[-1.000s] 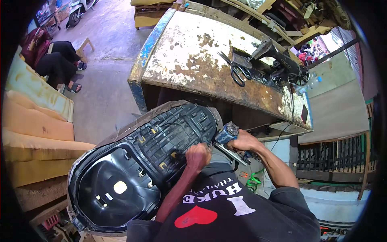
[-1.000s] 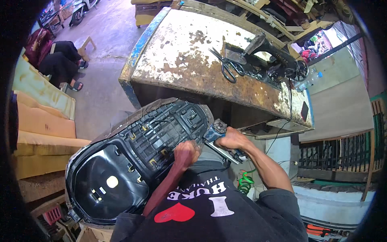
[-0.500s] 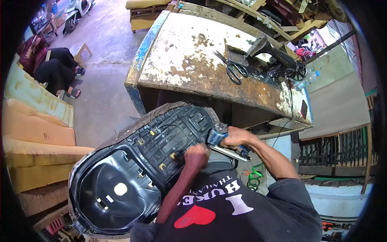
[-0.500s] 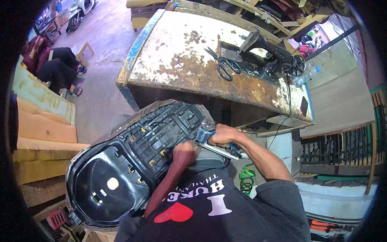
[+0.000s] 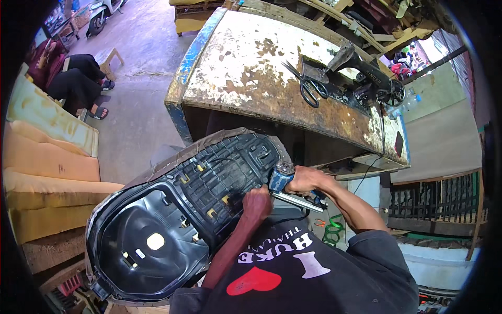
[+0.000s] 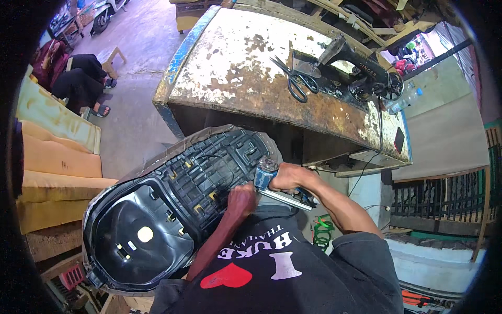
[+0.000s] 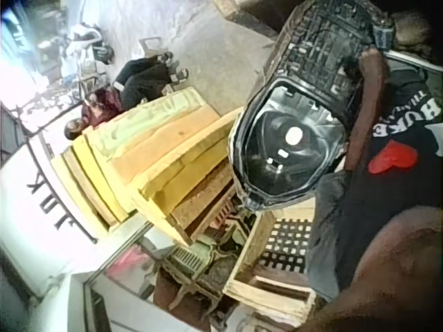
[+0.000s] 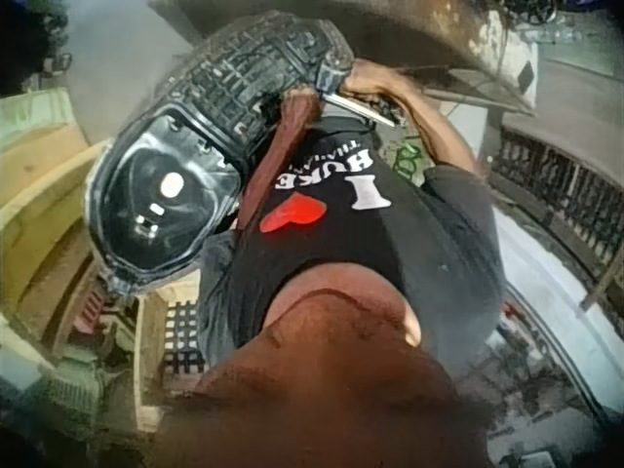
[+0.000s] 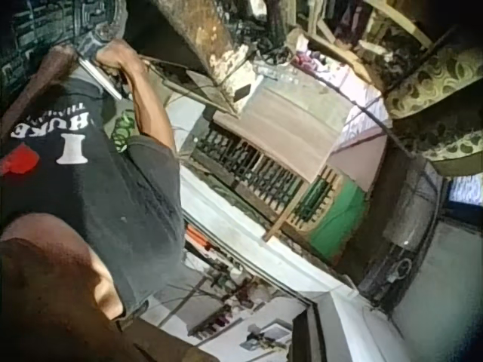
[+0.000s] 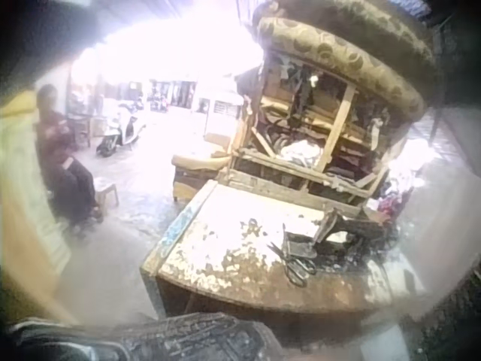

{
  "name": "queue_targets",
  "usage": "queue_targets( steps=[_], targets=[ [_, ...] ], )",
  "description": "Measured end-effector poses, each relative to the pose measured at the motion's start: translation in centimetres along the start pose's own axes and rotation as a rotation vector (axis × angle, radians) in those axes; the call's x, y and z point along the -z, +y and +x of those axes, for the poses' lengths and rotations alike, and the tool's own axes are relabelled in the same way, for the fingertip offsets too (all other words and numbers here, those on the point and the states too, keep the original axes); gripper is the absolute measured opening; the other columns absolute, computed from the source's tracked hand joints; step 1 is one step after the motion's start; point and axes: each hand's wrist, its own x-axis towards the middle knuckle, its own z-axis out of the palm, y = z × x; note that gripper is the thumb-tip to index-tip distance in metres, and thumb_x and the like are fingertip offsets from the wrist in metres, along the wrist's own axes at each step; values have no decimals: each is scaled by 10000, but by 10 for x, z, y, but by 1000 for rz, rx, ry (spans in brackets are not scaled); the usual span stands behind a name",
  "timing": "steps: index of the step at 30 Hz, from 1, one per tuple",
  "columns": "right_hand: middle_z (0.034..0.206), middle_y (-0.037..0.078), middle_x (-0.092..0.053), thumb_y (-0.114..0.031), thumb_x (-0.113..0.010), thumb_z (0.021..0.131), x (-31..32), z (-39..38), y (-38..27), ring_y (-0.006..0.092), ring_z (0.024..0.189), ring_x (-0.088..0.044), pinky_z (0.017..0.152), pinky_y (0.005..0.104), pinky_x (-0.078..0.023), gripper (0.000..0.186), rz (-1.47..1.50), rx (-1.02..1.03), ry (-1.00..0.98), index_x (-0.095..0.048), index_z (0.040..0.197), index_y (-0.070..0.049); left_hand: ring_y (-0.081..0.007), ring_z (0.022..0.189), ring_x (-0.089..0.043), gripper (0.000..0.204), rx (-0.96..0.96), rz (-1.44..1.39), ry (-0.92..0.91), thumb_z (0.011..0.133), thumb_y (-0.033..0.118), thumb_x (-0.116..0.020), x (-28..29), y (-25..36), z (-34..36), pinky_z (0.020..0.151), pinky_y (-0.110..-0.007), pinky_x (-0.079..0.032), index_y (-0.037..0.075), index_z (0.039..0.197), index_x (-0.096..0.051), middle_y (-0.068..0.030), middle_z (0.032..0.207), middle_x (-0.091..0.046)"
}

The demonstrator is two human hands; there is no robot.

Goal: The person uses a pneumatic staple gun to attach a brown fabric cover to the underside of a black motorcycle seat shell. They systematically staple the edges of the fabric to the plastic frame, occasionally flipping the seat to check the fit and alignment of the cover.

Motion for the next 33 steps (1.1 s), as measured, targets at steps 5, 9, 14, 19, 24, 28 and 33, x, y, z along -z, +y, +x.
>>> queue_targets(
  steps=[5,9,14,19,24,28,33],
  targets=[
    [845,192,-725,-352,-705,698,4,-11,21,275,771,-682,688,420,-525,415,82,7,-63,-730,845,35,-456,717,-718,268,-178,-69,86,815,211,-781,8,-6,3,674,-531,-594,-12,856,-638,-263,763,-705],
    [849,156,-716,-256,-717,723,5,-24,69,239,813,-672,751,400,-537,412,395,198,190,-723,1026,23,-397,737,-735,169,-101,15,96,841,164,-712,18,10,5,689,-525,-585,24,861,-618,-204,779,-716],
    [933,87,-735,-179,-728,738,23,-59,91,164,791,-662,734,359,-539,451,562,102,375,-699,1161,-26,-386,1296,-577,274,-519,278,635,835,157,-671,15,22,16,1093,-515,-427,59,1090,-678,-213,1290,-652],
    [1005,96,-768,-150,-726,763,11,-54,111,189,874,-706,840,361,-568,452,445,216,521,-718,1203,-45,-391,1390,-465,326,-360,217,429,887,265,-675,17,44,56,1121,-594,-333,29,1106,-729,-218,1392,-593],
    [942,190,-764,-208,-763,776,18,-22,119,311,842,-743,819,405,-575,364,295,359,511,-744,1097,-37,-321,1293,-522,306,-111,229,323,918,367,-682,-8,54,85,1066,-567,-323,108,1032,-801,-67,1297,-662],
    [852,228,-737,-281,-777,773,31,2,124,431,825,-722,769,464,-580,322,58,352,486,-751,971,-29,-275,1193,-535,244,-161,288,326,907,363,-686,-31,35,95,956,-506,-363,156,962,-803,-8,1093,-695],
    [873,219,-739,-330,-793,759,50,19,107,431,817,-719,746,487,-580,344,-42,403,401,-758,965,-57,-287,1141,-541,228,-119,276,337,873,330,-701,-29,42,94,928,-502,-363,122,926,-777,-27,1061,-664]
  ],
)
